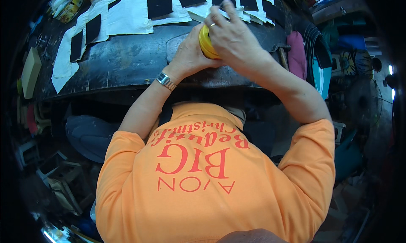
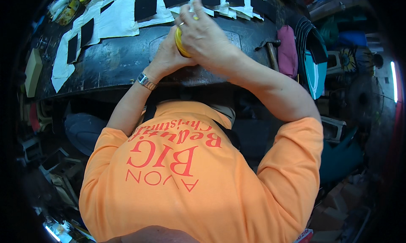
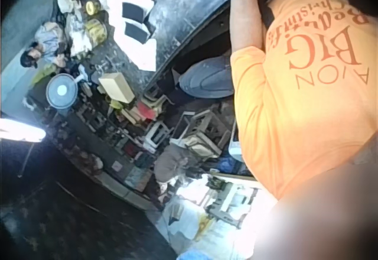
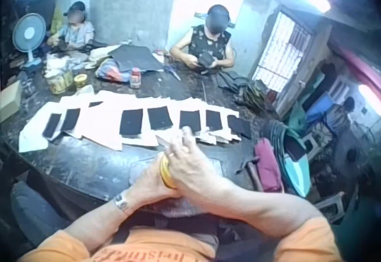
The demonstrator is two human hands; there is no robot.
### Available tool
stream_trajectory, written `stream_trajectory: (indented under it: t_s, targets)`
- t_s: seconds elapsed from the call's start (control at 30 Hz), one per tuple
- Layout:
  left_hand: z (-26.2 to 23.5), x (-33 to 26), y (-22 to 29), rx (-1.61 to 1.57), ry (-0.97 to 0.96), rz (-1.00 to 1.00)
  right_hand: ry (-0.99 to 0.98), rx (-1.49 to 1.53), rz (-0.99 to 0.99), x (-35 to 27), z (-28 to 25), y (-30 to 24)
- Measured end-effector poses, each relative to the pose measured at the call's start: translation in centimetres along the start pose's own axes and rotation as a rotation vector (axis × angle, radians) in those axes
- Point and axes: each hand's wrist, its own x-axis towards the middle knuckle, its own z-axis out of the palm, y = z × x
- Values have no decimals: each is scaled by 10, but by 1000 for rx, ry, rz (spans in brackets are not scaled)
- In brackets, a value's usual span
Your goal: The person assembles hat components by placing black fabric pieces onto white paper templates, then transfers them to a green hat base. They use scissors to trim the fabric and a hammer to secure the pieces. The person also handles a yellow container, opening and closing it during the process.
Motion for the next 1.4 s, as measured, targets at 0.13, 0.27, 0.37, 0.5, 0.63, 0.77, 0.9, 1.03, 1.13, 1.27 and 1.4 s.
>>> stream_trajectory:
  t_s: [0.13,0.27,0.37,0.5,0.63,0.77,0.9,1.03,1.13,1.27,1.4]
  targets:
    - [1,0,-3,44,48,38,-103,-164,-81,-5,-14,-12]
    - [2,-1,-3,83,75,86,-80,-47,-15,-18,-8,-10]
    - [1,-1,-1,79,55,64,-5,140,12,-27,4,-5]
    - [1,-1,2,64,66,58,86,379,63,-46,14,-4]
    - [0,-2,5,84,71,47,186,533,112,-58,22,-1]
    - [-1,-2,5,80,68,42,132,1235,276,-69,27,20]
    - [-1,1,5,19,26,21,68,3100,369,-69,33,28]
    - [-1,0,5,15,35,21,-153,3303,603,-67,36,10]
    - [-1,-1,4,23,44,27,-232,3221,572,-70,37,12]
    - [0,0,2,-5,35,35,-438,2511,581,-72,33,11]
    - [3,0,3,60,65,84,-85,1523,647,-61,32,-14]
